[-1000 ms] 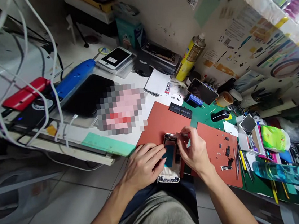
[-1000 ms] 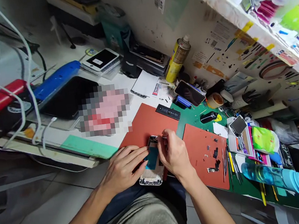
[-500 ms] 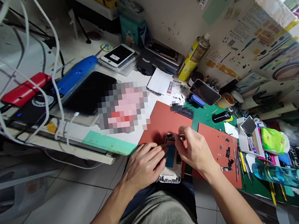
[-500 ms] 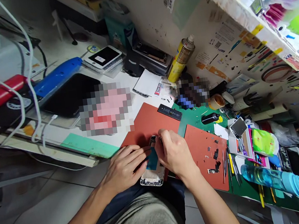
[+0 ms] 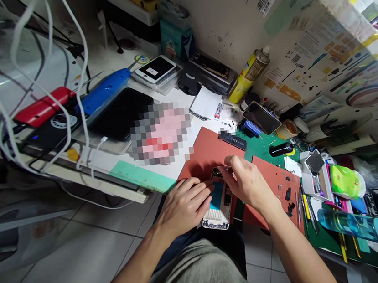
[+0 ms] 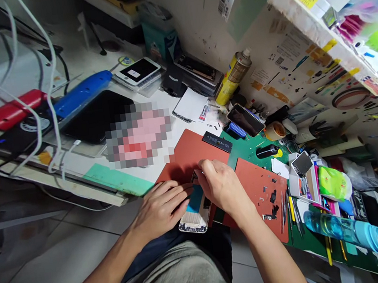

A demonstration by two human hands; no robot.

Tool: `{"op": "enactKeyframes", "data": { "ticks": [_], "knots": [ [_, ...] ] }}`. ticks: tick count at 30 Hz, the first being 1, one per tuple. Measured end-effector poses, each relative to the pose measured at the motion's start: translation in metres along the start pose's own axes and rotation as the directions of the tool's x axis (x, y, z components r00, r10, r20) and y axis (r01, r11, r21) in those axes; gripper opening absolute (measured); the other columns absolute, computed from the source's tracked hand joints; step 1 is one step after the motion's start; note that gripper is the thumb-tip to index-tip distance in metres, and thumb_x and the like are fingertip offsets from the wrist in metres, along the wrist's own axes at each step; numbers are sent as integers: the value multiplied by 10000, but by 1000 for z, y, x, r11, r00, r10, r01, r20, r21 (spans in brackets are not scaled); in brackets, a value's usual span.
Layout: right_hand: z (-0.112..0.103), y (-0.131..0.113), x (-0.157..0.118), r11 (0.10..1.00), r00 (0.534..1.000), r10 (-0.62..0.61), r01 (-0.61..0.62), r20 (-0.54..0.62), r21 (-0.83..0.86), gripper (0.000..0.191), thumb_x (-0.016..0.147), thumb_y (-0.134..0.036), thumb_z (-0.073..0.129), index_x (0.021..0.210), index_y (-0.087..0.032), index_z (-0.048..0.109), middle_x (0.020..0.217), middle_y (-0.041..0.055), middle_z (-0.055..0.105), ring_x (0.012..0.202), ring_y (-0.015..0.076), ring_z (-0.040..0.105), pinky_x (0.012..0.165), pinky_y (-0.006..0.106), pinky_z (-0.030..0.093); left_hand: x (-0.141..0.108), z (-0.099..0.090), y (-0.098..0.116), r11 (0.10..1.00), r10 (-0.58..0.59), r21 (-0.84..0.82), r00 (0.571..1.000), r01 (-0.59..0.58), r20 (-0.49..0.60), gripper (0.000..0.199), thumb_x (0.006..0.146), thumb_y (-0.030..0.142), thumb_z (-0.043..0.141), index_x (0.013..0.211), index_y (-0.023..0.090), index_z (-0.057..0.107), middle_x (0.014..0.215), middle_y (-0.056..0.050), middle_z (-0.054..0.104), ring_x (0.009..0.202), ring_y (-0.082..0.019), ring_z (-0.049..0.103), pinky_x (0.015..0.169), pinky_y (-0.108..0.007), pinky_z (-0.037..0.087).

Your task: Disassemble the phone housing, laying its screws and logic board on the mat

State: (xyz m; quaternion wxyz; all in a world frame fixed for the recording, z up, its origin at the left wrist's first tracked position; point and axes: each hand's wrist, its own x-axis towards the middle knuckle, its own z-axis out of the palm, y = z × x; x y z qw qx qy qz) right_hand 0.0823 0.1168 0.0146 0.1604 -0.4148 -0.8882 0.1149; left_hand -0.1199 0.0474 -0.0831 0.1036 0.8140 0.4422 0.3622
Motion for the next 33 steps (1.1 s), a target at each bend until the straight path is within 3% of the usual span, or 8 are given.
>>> {"op": "enactKeyframes", "data": {
  "ticks": [3,7,12,33],
  "knots": [
    [0,0,0,1000,1000,-11,10,25,25,83,1079,-182,486,1148,-224,506,1016,102,700,902,235,673,745,352,512,-1,1,0,1000,2,5,1000,-2,-9,177,1007,152,593,1108,182,736,1029,-52,796,997,-276,666,875,-436,529],
    [3,1,0,999,998,27,-28,-50,-18,18,1087,-229,499,1105,-227,499,874,58,677,748,216,639,651,336,477,-2,1,0,1000,6,9,1000,-5,-17,186,1013,158,603,1144,173,733,1082,-54,800,1028,-273,668,884,-434,529],
    [7,0,-1,1000,998,5,-4,-57,12,108,1067,-215,501,1174,-211,489,988,104,699,840,243,679,710,360,524,-3,3,0,1000,6,15,1000,-5,-19,174,994,141,598,1082,176,744,1033,-60,795,1009,-276,667,871,-433,531],
    [8,-1,-1,1000,997,-3,3,-71,5,61,1073,-203,481,1124,-236,489,885,57,670,764,218,642,669,329,490,0,2,1,1000,9,15,999,-8,-32,187,976,118,595,1073,173,745,998,-58,789,989,-277,660,861,-438,538]
  ]
}}
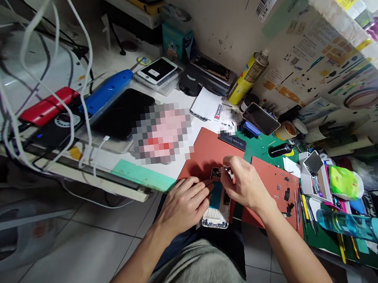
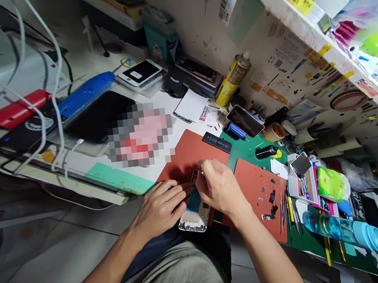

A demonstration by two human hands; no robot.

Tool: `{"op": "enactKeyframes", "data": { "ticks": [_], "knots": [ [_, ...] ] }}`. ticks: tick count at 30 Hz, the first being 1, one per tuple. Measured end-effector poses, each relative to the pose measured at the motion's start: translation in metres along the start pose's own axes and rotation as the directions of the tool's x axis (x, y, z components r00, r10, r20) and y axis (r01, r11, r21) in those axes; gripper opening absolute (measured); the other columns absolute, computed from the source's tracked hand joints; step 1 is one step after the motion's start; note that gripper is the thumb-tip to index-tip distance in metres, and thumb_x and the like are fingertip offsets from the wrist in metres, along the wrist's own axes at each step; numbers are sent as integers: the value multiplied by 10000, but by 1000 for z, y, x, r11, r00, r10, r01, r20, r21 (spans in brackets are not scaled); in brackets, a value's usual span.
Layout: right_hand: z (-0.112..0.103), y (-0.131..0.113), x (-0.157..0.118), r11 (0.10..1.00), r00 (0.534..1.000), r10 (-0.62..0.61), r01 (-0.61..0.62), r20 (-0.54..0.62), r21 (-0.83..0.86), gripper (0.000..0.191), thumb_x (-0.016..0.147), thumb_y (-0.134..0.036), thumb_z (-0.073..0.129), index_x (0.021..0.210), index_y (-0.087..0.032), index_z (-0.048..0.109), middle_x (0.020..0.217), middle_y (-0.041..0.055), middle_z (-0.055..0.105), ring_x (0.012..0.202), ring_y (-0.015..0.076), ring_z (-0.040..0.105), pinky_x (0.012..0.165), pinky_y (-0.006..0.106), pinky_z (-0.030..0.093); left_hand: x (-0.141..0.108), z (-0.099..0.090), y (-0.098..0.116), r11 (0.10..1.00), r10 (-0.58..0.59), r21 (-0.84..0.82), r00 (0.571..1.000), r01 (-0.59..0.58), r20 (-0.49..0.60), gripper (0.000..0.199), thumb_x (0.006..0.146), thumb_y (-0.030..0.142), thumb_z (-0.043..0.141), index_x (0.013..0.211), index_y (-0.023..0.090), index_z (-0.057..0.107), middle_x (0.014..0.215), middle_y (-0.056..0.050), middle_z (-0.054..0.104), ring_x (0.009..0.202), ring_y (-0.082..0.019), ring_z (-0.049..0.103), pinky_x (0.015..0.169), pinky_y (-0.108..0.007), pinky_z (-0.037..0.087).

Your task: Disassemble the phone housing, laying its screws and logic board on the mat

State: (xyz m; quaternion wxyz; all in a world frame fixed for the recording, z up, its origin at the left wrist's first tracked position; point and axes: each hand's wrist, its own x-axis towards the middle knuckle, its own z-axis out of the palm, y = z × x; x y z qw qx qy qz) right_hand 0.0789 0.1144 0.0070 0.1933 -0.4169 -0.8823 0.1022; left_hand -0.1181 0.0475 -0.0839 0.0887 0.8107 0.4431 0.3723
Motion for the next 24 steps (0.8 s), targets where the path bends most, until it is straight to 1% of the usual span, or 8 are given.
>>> {"op": "enactKeyframes", "data": {
  "ticks": [4,9,13,15,17,19,22,24],
  "knots": [
    [2,0,-2,1000,999,27,-27,-22,11,69,1078,-221,495,1146,-233,488,910,65,685,765,215,655,664,327,497,-2,1,0,1000,-2,-4,1000,2,-6,180,980,127,602,1078,177,745,1019,-56,796,1007,-281,667,868,-443,542],
    [3,0,-4,997,998,59,-59,3,47,110,1082,-243,506,1188,-223,485,948,79,702,780,211,684,664,320,518,-1,0,-1,1000,-8,-12,1000,8,-7,204,974,112,593,1085,174,752,1022,-56,802,998,-282,677,861,-446,547],
    [2,0,-12,985,988,129,-117,-82,129,51,1092,-219,498,1141,-233,493,904,50,694,713,173,674,633,290,517,0,0,-1,999,-10,-31,1000,10,6,225,1008,151,611,1180,192,751,1119,-60,813,1015,-272,694,872,-448,555],
    [1,0,-19,961,967,207,-172,-151,214,70,1075,-250,560,1112,-243,499,864,16,667,665,150,636,598,268,499,0,0,-1,999,-14,-46,1000,14,15,256,1014,156,620,1236,197,740,1196,-62,810,1019,-268,697,880,-451,559],
    [1,2,-27,908,918,338,-260,-208,328,127,1055,-301,622,1082,-251,509,828,-12,639,626,132,595,558,248,472,-1,1,-2,998,-20,-66,1000,21,19,282,1019,163,632,1282,205,726,1246,-60,804,1026,-265,700,889,-452,562],
    [2,4,-35,806,836,498,-349,-231,478,194,1027,-361,682,1054,-255,521,804,-31,619,626,126,584,551,240,469,-1,1,-2,995,-33,-93,999,34,12,300,1030,171,638,1315,226,712,1258,-52,804,1031,-254,706,899,-443,566],
    [7,8,-46,569,696,696,-384,-177,727,298,969,-423,771,1010,-257,526,765,-63,586,636,122,601,585,239,500,1,-2,0,986,-81,-148,997,77,-21,264,1062,173,614,1303,240,699,1214,-49,807,1040,-217,720,935,-400,574],
    [10,9,-52,410,634,765,-344,-113,845,349,927,-434,821,998,-256,529,721,-96,519,611,112,597,587,235,507,6,-6,3,976,-135,-178,990,126,-39,199,1081,173,589,1240,227,696,1155,-52,801,1030,-199,727,943,-369,578]
  ]
}}
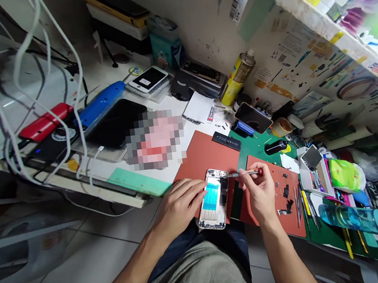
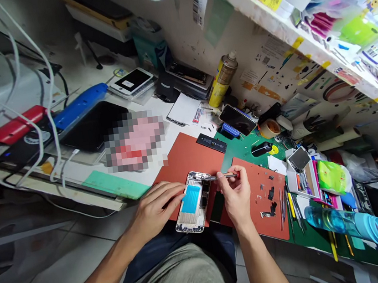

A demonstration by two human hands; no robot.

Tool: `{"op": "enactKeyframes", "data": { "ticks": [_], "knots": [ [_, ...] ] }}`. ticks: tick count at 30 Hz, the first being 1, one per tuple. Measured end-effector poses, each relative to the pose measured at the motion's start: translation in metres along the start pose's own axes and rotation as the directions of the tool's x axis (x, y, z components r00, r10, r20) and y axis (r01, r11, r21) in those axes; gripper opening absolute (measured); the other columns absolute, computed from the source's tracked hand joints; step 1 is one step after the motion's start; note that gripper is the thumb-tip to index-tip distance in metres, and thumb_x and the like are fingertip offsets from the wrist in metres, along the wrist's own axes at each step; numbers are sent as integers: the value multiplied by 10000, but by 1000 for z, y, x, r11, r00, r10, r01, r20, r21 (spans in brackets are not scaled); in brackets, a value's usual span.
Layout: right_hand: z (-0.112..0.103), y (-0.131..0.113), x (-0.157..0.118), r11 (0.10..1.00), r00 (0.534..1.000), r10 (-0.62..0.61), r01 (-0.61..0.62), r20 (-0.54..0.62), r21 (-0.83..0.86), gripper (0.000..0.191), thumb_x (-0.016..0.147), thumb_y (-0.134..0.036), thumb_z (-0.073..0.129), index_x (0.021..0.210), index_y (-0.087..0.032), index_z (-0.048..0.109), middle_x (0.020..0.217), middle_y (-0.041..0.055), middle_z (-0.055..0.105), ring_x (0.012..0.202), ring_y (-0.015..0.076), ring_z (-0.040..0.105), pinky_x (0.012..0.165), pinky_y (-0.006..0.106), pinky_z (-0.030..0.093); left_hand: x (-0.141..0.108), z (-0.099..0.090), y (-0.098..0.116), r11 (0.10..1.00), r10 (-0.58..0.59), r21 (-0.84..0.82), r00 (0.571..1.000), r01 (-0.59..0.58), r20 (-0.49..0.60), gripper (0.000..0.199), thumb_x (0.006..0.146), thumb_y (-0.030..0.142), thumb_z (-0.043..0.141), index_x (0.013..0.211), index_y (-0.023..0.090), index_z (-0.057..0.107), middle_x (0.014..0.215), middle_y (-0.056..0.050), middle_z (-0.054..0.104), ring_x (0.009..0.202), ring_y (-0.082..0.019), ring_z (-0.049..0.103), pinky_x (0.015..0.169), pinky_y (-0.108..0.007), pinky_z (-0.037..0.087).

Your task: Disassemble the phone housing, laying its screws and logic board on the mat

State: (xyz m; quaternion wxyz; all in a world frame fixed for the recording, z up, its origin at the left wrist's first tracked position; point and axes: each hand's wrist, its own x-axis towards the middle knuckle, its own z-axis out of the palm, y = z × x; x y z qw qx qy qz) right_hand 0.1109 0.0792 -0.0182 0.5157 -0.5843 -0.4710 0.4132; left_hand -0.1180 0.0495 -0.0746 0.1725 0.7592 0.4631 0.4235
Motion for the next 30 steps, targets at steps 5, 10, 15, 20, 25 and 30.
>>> {"op": "enactKeyframes", "data": {
  "ticks": [5,10,15,20,25,30],
  "knots": [
    [-7,4,-12,969,994,112,-111,6,223,396,881,-429,872,984,-254,531,660,-132,388,562,100,561,558,223,488,20,0,18,993,-115,-36,993,115,10,114,1094,262,601,1165,223,682,1065,-39,774,894,-170,738,821,-297,597],
    [-15,9,-19,956,989,146,-138,-13,258,399,896,-443,859,999,-259,520,632,-124,475,581,122,612,568,227,497,34,11,32,992,-78,-95,993,86,85,163,1119,283,535,1069,234,682,991,-11,785,873,-165,764,792,-274,602],
    [-35,12,-29,972,985,135,-111,-109,205,395,920,-479,823,997,-263,501,654,-111,527,545,112,568,563,239,518,45,17,38,988,-9,-152,987,34,160,175,1110,268,530,1041,242,688,970,-3,785,888,-170,771,806,-277,594],
    [-71,3,-54,999,882,-23,6,-470,-37,352,906,-443,841,981,-243,562,761,-54,600,601,108,597,547,209,523,81,47,38,996,-4,-87,962,29,273,207,1091,308,548,1014,241,728,958,-4,770,784,-163,717,731,-291,557],
    [-94,1,-75,999,830,-40,18,-557,-45,316,914,-411,839,986,-241,583,748,-43,644,562,108,621,527,202,546,130,113,48,999,41,-15,910,-38,412,228,1067,263,549,1042,233,774,1014,-37,780,888,-214,741,793,-334,555],
    [-104,6,-83,998,796,-60,36,-603,-52,283,915,-384,840,983,-238,607,784,-26,680,613,118,687,570,203,581,158,162,59,989,31,110,859,-101,512,255,1050,247,557,1026,229,810,1046,-80,785,878,-254,742,694,-347,519]
  ]
}}
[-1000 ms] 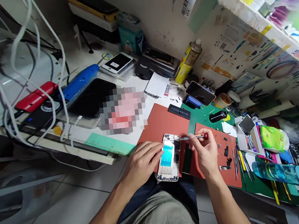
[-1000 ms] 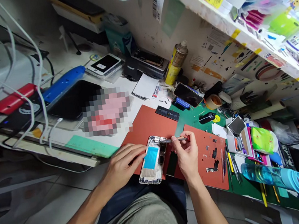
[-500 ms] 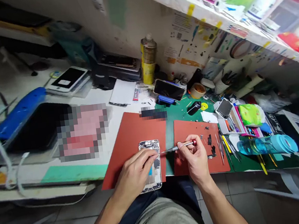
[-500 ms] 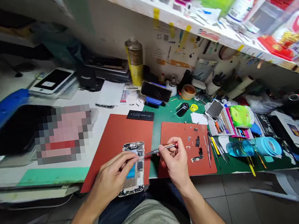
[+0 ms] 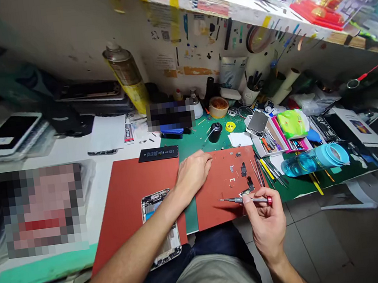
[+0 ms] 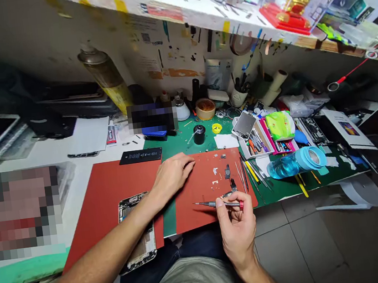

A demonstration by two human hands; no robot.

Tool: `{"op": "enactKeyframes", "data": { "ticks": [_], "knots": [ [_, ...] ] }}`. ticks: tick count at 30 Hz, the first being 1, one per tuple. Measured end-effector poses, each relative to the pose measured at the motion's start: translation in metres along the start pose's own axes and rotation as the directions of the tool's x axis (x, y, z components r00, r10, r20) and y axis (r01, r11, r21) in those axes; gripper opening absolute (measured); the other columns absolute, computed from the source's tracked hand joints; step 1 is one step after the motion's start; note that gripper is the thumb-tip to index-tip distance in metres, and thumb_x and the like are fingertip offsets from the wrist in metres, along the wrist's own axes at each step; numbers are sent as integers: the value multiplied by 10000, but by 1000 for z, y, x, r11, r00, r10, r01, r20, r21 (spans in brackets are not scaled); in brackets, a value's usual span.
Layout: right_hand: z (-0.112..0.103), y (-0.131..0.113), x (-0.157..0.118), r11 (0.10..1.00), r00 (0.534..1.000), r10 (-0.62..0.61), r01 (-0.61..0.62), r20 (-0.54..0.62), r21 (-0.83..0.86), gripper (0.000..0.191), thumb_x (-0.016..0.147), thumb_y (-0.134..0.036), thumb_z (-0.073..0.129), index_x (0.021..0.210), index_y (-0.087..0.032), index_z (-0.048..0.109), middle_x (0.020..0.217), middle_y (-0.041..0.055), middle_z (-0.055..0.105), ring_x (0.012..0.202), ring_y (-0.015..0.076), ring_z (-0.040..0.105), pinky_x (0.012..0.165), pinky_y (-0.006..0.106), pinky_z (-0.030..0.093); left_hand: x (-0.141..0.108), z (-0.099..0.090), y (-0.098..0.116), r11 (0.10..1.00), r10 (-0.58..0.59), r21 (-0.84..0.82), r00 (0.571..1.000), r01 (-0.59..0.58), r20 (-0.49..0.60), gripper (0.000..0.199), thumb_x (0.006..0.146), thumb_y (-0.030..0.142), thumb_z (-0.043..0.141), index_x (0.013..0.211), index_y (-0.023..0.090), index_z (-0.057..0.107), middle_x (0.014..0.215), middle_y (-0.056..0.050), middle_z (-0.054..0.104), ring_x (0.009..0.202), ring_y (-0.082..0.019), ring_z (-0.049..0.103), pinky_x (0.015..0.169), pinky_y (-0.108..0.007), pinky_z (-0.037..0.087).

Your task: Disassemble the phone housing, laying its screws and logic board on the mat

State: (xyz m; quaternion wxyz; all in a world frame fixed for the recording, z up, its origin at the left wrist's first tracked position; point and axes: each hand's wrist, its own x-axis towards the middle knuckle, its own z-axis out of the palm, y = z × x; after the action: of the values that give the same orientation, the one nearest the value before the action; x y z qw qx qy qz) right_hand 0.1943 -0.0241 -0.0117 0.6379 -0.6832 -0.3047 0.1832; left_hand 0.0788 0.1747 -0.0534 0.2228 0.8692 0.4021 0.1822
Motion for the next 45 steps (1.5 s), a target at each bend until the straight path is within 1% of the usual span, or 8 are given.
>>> {"op": "enactKeyframes", "data": {
  "ticks": [9,15,25,29,34,40,43,45],
  "knots": [
    [-6,11,8,997,998,39,-36,-50,68,306,909,-387,846,997,-241,592,775,-8,726,623,159,739,572,247,616,10,9,5,986,-35,163,998,27,48,314,1088,305,503,1092,255,813,1018,-73,752,844,-254,722,665,-355,477],
    [-10,16,17,993,994,74,-65,-84,103,322,896,-362,859,1000,-239,580,733,-28,695,561,132,681,544,231,591,12,9,6,979,-43,203,997,28,66,333,1094,317,497,1073,263,824,966,-67,728,793,-250,705,634,-356,452],
    [-18,19,25,985,982,135,-119,-133,123,361,875,-362,880,1010,-241,568,758,-20,699,561,124,666,547,229,588,4,3,4,984,-21,180,995,3,99,348,1112,273,450,1178,237,789,1089,-79,736,883,-234,699,664,-325,471],
    [-16,18,23,992,988,93,-81,-122,98,361,880,-383,874,1011,-239,570,758,-19,685,585,138,678,554,237,585,1,4,2,986,-14,165,993,-5,116,371,1099,219,436,1291,249,751,1143,-81,724,919,-243,691,693,-335,484],
    [-13,13,20,996,994,60,-54,-90,72,329,906,-372,853,1014,-242,571,757,-26,682,592,128,663,561,223,579,-2,4,3,990,5,137,992,-23,129,385,1076,174,444,1278,245,764,1135,-74,717,922,-236,686,711,-331,490],
    [-14,7,17,997,999,26,-23,-36,74,294,929,-347,836,1036,-244,582,776,-21,701,632,139,711,581,217,600,-6,0,-2,998,39,45,998,-41,49,363,1098,217,459,1323,205,744,1134,-86,732,945,-241,711,774,-340,540],
    [-12,1,16,998,1000,4,-3,-24,60,289,933,-339,834,1046,-241,588,793,-12,717,674,156,749,610,231,626,-19,-20,-5,997,68,-31,997,-70,-47,314,1112,258,486,1250,203,763,1084,-67,744,938,-220,726,821,-332,560],
    [-10,-3,15,999,999,-23,24,-25,43,283,931,-331,837,1052,-234,600,801,-8,726,673,155,759,607,223,626,-40,-38,-8,993,78,-75,988,-89,-130,282,1117,279,509,1163,200,776,1044,-53,751,931,-200,731,855,-320,565]
  ]
}}
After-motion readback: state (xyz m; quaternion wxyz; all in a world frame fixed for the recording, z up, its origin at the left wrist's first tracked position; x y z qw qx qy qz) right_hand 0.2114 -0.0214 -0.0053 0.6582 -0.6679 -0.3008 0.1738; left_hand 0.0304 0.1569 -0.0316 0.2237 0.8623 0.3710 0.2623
